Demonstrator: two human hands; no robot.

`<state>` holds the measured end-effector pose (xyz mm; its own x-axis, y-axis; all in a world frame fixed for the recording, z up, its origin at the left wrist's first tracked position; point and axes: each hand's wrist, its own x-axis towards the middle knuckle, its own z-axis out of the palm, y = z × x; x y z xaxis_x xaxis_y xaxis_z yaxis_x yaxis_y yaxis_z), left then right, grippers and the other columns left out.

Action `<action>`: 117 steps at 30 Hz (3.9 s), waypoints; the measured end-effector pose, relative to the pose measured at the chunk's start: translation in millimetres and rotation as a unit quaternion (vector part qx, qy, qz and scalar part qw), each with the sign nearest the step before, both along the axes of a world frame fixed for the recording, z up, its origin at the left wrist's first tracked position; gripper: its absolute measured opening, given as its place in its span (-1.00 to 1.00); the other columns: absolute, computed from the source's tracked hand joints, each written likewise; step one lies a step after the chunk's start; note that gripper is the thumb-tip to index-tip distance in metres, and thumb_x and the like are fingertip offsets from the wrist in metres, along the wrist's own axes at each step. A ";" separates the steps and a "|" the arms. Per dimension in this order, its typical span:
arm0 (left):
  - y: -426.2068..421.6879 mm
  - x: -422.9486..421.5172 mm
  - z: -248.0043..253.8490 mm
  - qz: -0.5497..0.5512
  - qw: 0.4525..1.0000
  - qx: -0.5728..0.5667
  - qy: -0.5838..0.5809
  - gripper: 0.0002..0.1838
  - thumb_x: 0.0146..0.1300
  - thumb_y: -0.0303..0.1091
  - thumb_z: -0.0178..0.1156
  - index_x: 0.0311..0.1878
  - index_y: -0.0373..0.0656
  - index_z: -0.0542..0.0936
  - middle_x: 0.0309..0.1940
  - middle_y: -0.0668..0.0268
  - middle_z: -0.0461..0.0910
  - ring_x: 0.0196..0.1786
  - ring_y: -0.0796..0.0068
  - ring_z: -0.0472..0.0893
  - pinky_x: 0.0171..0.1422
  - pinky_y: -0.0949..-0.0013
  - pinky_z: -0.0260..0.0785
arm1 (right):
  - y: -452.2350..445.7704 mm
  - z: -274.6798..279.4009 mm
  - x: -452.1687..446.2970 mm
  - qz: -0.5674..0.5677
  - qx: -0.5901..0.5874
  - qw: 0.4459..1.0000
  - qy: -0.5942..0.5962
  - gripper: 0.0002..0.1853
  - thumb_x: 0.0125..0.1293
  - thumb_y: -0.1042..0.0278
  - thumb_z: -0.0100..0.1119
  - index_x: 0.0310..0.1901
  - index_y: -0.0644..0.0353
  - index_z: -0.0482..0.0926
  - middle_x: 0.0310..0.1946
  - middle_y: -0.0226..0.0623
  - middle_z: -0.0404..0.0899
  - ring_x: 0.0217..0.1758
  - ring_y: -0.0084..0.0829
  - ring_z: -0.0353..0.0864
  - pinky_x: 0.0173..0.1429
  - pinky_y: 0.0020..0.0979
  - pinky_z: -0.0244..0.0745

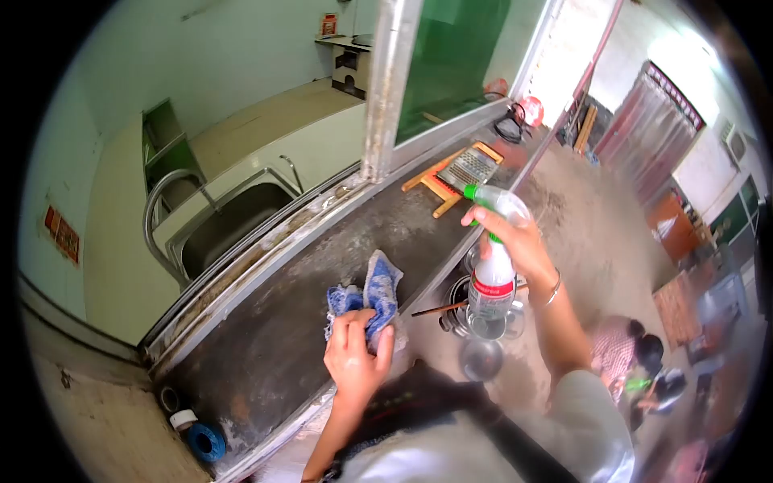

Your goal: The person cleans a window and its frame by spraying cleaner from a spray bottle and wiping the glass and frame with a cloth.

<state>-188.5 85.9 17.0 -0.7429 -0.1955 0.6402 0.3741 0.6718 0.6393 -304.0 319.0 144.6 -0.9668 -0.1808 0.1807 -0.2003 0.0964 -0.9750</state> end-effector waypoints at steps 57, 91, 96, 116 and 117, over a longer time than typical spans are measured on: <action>115.0 -92.1 4.6 0.428 0.896 -0.111 -0.043 -0.84 0.34 -0.40 0.11 -0.17 -0.33 0.52 -0.31 0.07 0.50 -0.25 0.06 0.50 -0.09 0.12 0.34 | 345.0 -13.2 -418.5 -0.312 0.018 0.948 0.064 -0.54 0.16 -0.06 0.36 -0.33 0.31 0.66 -0.55 -0.34 0.60 -0.73 -0.53 0.49 -0.63 -0.44 0.38; 102.3 -77.1 -11.1 0.473 0.877 -0.038 -0.070 -0.75 0.43 -0.30 0.10 -0.08 -0.34 0.54 -0.24 0.12 0.58 -0.20 0.29 0.53 -0.02 0.28 0.37 | 467.3 -2.3 -516.3 -0.399 -0.150 0.881 0.204 -0.38 0.18 -0.04 0.37 0.12 0.27 0.54 -0.09 -0.21 0.61 -0.20 -0.38 0.66 -0.16 -0.38 0.53; 102.2 -76.3 -10.5 0.493 0.867 -0.034 -0.059 -0.73 0.43 -0.26 0.10 -0.07 -0.32 0.55 -0.22 0.13 0.60 -0.19 0.31 0.54 -0.01 0.31 0.39 | 449.7 -15.5 -545.7 -0.384 -0.150 0.883 0.226 -0.40 0.19 0.02 0.37 0.16 0.25 0.54 -0.10 -0.25 0.61 -0.11 -0.43 0.59 -0.02 -0.38 0.49; 119.0 -92.2 4.1 0.515 0.856 0.029 -0.033 -0.80 0.37 -0.36 0.15 -0.13 -0.33 0.57 -0.36 0.16 0.59 -0.31 0.43 0.51 -0.15 0.36 0.39 | 481.7 -135.5 -495.4 -0.255 0.027 0.935 0.243 -0.65 0.34 0.28 0.22 -0.02 0.43 0.50 -0.21 -0.29 0.59 -0.18 -0.53 0.55 -0.03 -0.49 0.46; 117.4 -91.0 4.1 0.512 0.858 0.032 -0.035 -0.81 0.37 -0.36 0.14 -0.14 -0.33 0.57 -0.39 0.18 0.59 -0.33 0.44 0.50 -0.17 0.36 0.39 | 448.2 -131.1 -448.7 -0.294 0.042 0.914 0.276 -0.75 0.40 0.33 0.14 -0.06 0.38 0.56 -0.23 -0.32 0.59 -0.14 -0.53 0.52 0.02 -0.48 0.43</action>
<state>-279.6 203.3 21.1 -0.1974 -0.8009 0.5654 -0.4309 0.5889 0.6838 -752.7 767.2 13.5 -0.6665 0.3054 0.6801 -0.5493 0.4156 -0.7249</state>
